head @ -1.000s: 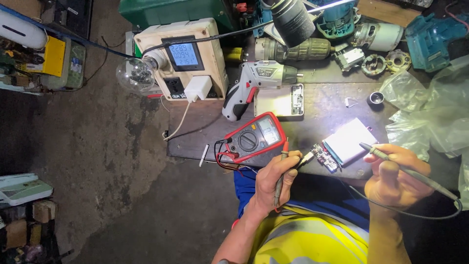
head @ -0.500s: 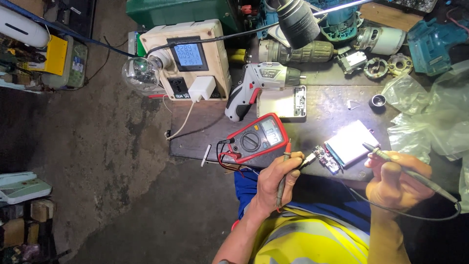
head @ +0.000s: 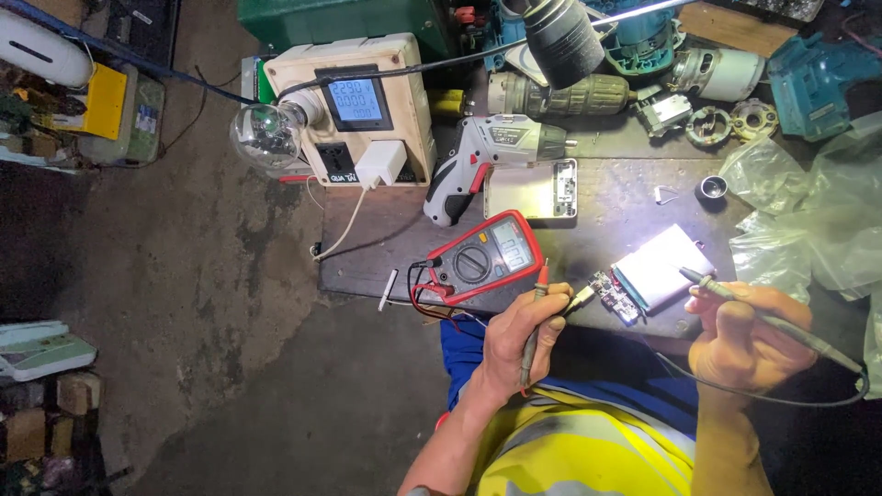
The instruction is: Using a multimeter to test electrical components on a circuit board for diagnostic purposes.
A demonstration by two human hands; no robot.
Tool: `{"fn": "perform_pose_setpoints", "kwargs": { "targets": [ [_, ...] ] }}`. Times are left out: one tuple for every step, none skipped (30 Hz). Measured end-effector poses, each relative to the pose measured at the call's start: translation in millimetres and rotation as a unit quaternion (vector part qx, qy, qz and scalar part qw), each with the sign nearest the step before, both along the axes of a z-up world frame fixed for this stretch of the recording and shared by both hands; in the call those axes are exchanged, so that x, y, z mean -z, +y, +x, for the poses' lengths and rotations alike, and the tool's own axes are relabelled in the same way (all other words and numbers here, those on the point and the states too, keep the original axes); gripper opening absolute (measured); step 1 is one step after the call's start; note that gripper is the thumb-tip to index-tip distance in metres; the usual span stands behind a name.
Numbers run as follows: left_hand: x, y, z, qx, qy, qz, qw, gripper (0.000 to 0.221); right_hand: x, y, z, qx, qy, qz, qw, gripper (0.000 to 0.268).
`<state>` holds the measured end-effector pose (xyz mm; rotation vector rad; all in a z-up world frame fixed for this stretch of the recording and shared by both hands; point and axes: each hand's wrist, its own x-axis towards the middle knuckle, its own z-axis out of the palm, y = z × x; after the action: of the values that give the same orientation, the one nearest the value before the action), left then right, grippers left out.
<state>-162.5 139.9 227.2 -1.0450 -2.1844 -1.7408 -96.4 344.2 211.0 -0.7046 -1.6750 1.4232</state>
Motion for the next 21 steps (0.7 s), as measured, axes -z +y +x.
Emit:
{"fn": "perform_pose_setpoints", "kwargs": {
  "targets": [
    [-0.1, 0.1, 0.1, -0.003, 0.000, 0.000, 1.000, 0.022, 4.4, 2.0, 1.2, 0.004, 0.006, 0.021, 1.000, 0.005],
    [-0.5, 0.4, 0.0, -0.003, 0.000, 0.000, 1.000, 0.022, 8.3, 4.0, 3.8, 0.003, 0.006, 0.020, 1.000, 0.005],
    [-0.8, 0.8, -0.1, -0.004, -0.001, 0.004, 1.000, 0.021, 12.3, 6.1, 6.4, 0.007, -0.009, 0.034, 0.999, 0.009],
    [-1.0, 1.2, -0.2, -0.005, -0.002, 0.009, 1.000, 0.021, 16.3, 8.2, 9.0, 0.010, -0.024, 0.047, 0.999, 0.014],
    [-0.8, 1.0, 0.1, -0.005, -0.002, 0.009, 1.000, 0.021, 15.9, 7.8, 8.4, 0.010, -0.024, 0.047, 0.999, 0.014],
    [-0.2, 0.9, 0.3, -0.006, -0.005, 0.007, 1.000, 0.021, 15.8, 7.5, 7.8, 0.007, -0.015, 0.051, 0.999, 0.014],
    [0.4, 0.8, 1.6, -0.007, -0.009, 0.005, 1.000, 0.021, 15.6, 7.3, 8.4, 0.004, -0.008, 0.055, 0.998, 0.014],
    [-2.5, -0.1, -1.7, -0.007, -0.011, 0.005, 1.000, 0.021, 22.4, 8.3, 4.2, 0.004, -0.010, 0.055, 0.998, 0.014],
    [-4.6, 0.1, -1.6, -0.007, -0.004, 0.002, 1.000, 0.021, 28.6, 10.3, 4.9, 0.019, 0.015, 0.046, 0.999, 0.009],
    [-5.4, 1.4, -1.6, -0.008, 0.004, -0.001, 1.000, 0.021, 36.2, 13.4, 5.8, 0.034, 0.040, 0.038, 0.998, 0.010],
    [-1.1, -1.0, -1.1, 0.001, -0.008, 0.003, 1.000, 0.021, 36.0, 13.7, 1.0, 0.042, 0.028, 0.043, 0.998, 0.010],
    [4.9, -1.9, -0.6, -0.008, -0.014, -0.011, 1.000, 0.023, 37.6, 15.7, -3.9, 0.007, 0.082, 0.084, 0.993, 0.019],
    [12.8, -0.7, 1.9, -0.010, -0.022, -0.023, 0.999, 0.024, 40.3, 19.6, -4.0, -0.025, 0.130, 0.127, 0.983, 0.042],
    [12.1, 0.1, 7.5, 0.004, -0.037, -0.017, 0.999, 0.024, 33.8, 17.8, -2.8, -0.014, 0.113, 0.134, 0.984, 0.042],
    [9.6, 0.4, 7.4, -0.010, -0.068, -0.031, 0.997, 0.029, 26.4, 16.2, -8.5, -0.040, 0.160, 0.134, 0.977, 0.032],
    [5.6, 0.3, 6.8, -0.023, -0.099, -0.046, 0.994, 0.033, 17.8, 14.5, -14.9, -0.068, 0.207, 0.134, 0.967, 0.025],
    [13.9, 4.5, 6.1, -0.015, -0.103, -0.044, 0.994, 0.033, 10.3, 17.3, -12.7, -0.061, 0.202, 0.139, 0.968, 0.025],
    [21.5, 7.9, 5.4, -0.012, -0.087, 0.027, 0.996, 0.035, 2.1, 19.0, -10.8, -0.083, 0.179, 0.145, 0.969, 0.026],
    [28.8, 9.7, 4.9, -0.014, -0.071, 0.098, 0.993, 0.040, -5.8, 19.5, -10.8, -0.110, 0.157, 0.148, 0.970, 0.028],
    [27.9, 10.5, 4.9, -0.010, -0.074, 0.100, 0.992, 0.040, -0.4, 21.9, -10.0, -0.106, 0.153, 0.151, 0.971, 0.028],
    [26.5, 9.9, 4.7, -0.006, -0.077, 0.091, 0.993, 0.040, 5.5, 23.2, -10.2, -0.124, 0.142, 0.154, 0.970, 0.031]
  ]
}}
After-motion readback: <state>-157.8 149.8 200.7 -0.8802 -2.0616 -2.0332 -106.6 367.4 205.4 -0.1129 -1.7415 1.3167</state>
